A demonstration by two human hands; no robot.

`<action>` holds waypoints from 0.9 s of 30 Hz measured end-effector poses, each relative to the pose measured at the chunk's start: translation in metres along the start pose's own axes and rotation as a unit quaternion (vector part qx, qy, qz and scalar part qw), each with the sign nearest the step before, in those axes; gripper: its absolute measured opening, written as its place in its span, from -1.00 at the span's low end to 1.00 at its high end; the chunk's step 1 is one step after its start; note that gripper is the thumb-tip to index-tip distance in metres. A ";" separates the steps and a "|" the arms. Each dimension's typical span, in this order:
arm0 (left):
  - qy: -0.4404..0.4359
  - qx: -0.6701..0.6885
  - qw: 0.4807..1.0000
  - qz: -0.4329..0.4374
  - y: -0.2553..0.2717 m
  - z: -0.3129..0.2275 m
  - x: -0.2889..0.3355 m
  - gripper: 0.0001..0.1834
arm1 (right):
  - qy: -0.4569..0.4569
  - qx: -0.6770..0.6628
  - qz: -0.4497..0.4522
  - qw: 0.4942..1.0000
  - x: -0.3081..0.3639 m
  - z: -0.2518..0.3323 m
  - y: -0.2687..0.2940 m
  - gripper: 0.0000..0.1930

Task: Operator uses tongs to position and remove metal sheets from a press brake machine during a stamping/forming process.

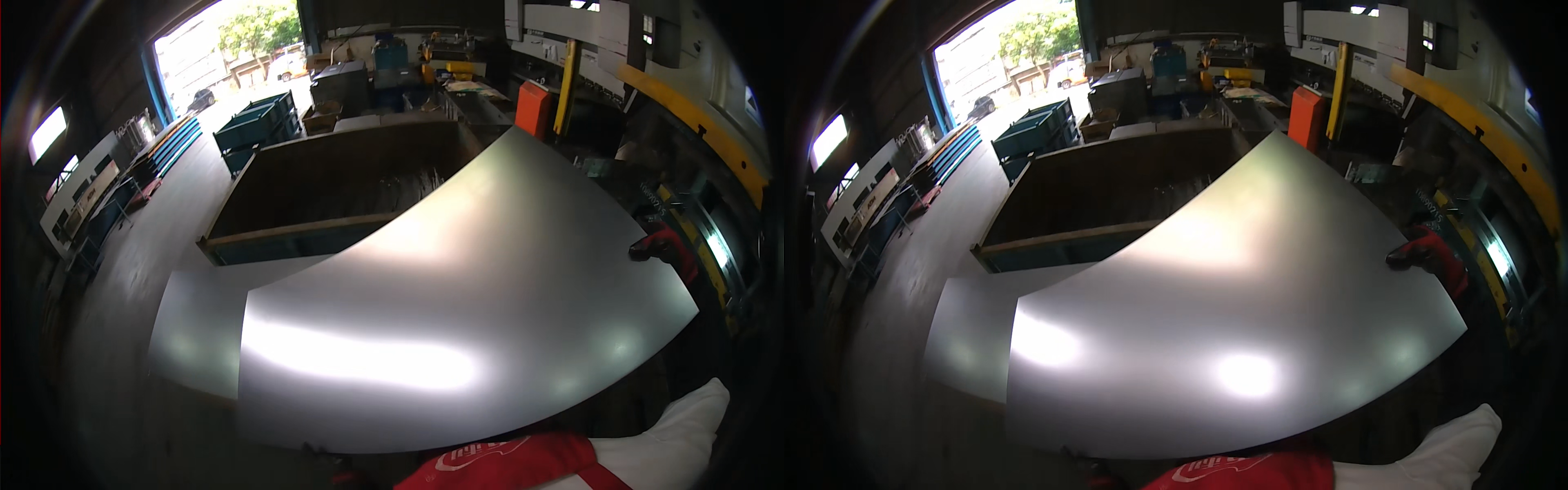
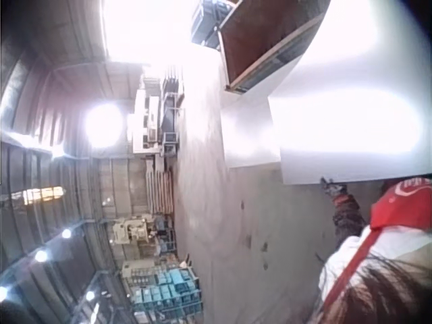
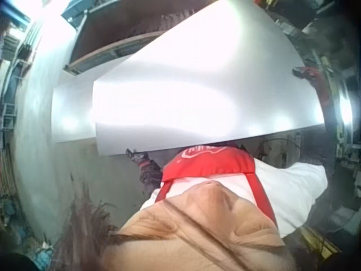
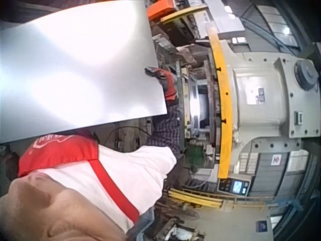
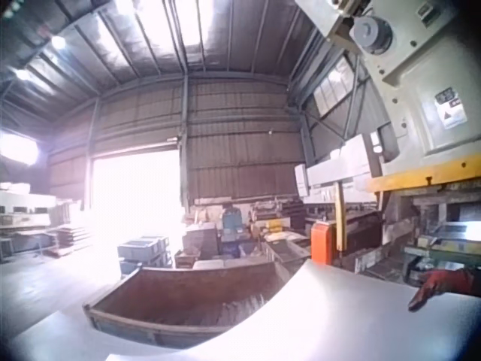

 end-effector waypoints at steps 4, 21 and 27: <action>-0.036 -0.079 0.993 -0.079 0.012 -0.044 -0.007 -0.56 | -0.097 0.075 0.009 0.992 0.002 0.004 0.007 -0.61; -0.096 -0.376 0.912 -0.134 -0.079 -0.065 -0.045 -0.63 | -0.087 0.011 -0.210 0.974 0.064 -0.048 0.027 -0.83; -0.223 -0.425 0.867 -0.135 -0.148 -0.091 -0.020 -0.65 | -0.158 -0.065 -0.170 0.970 0.129 -0.058 0.085 -0.76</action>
Point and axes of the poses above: each hand's wrist, its own x-axis away from the middle knuckle, its own y-axis out of the back of the hand, z = x × y, the point moved 2 cm from there along -x, towards the middle knuckle, and after that the axes turned 13 degrees about y, right-handed, at the moved point
